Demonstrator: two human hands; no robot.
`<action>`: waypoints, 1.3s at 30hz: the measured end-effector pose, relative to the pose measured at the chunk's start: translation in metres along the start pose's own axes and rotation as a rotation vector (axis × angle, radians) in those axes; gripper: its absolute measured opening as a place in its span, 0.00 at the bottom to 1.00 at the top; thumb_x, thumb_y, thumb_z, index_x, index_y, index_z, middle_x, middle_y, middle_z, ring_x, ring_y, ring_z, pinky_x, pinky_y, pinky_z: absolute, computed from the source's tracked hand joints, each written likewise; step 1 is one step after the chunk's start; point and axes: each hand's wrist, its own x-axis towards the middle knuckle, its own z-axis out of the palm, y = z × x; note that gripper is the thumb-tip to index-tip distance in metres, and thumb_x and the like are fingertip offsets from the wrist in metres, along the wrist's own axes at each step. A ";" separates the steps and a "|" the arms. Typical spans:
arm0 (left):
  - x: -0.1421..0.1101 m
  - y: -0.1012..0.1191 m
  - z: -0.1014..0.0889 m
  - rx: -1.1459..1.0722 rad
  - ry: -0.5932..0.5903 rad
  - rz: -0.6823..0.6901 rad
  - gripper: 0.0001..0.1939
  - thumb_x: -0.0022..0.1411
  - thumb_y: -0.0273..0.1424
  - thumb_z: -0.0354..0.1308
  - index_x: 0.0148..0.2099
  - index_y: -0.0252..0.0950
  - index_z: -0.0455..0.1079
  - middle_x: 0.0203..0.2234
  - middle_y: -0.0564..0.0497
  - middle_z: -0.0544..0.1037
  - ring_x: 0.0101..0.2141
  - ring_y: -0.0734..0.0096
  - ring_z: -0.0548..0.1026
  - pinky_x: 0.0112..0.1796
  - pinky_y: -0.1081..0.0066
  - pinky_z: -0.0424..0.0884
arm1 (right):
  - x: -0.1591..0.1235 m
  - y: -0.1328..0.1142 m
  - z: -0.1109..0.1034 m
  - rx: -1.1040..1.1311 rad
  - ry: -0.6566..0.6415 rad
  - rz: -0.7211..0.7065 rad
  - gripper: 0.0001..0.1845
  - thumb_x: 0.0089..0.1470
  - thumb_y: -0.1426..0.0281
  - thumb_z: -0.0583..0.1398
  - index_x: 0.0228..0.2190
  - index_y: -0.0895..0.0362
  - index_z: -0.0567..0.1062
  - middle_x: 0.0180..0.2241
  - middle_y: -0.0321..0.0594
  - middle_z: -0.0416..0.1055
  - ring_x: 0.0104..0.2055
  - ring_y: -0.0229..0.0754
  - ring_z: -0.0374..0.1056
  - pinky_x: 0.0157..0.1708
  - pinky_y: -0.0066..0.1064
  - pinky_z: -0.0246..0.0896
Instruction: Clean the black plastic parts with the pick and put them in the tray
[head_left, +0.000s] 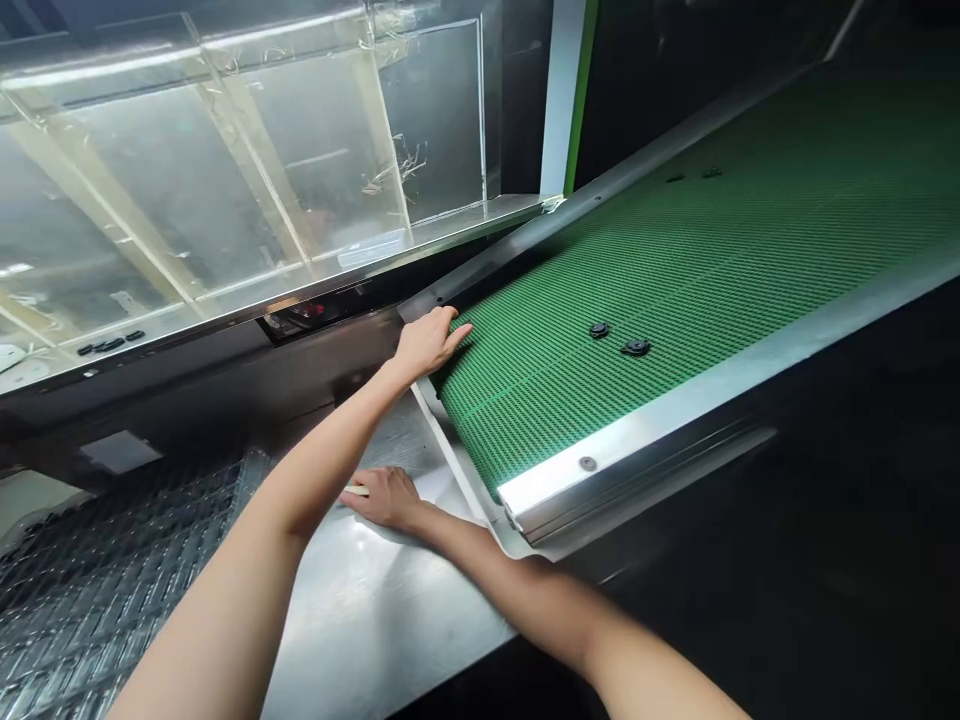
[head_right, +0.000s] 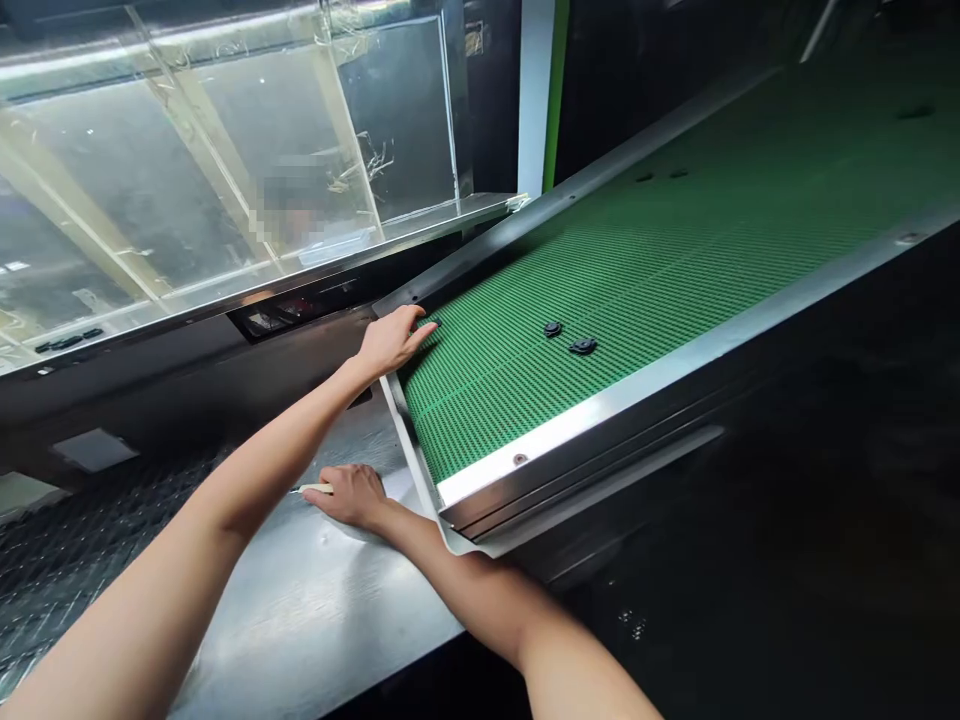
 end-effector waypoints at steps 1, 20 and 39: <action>0.011 0.007 0.007 0.010 -0.023 -0.013 0.27 0.81 0.54 0.45 0.63 0.38 0.68 0.57 0.38 0.79 0.55 0.52 0.79 0.48 0.63 0.71 | 0.000 0.000 0.000 -0.002 0.000 -0.003 0.23 0.70 0.43 0.63 0.42 0.48 0.85 0.42 0.38 0.84 0.46 0.49 0.78 0.41 0.32 0.58; 0.076 -0.030 0.043 0.049 -0.083 -0.223 0.22 0.82 0.38 0.42 0.67 0.33 0.67 0.55 0.36 0.81 0.52 0.52 0.81 0.51 0.61 0.73 | -0.006 -0.001 0.001 0.000 -0.050 -0.047 0.24 0.72 0.46 0.59 0.41 0.51 0.83 0.43 0.43 0.83 0.44 0.51 0.78 0.39 0.34 0.58; 0.062 -0.012 0.041 -0.442 0.052 -0.223 0.08 0.69 0.32 0.64 0.49 0.39 0.77 0.46 0.44 0.83 0.49 0.54 0.80 0.52 0.60 0.72 | -0.011 -0.003 -0.003 -0.172 -0.111 -0.028 0.17 0.72 0.59 0.60 0.44 0.54 0.86 0.44 0.48 0.84 0.47 0.54 0.79 0.43 0.34 0.63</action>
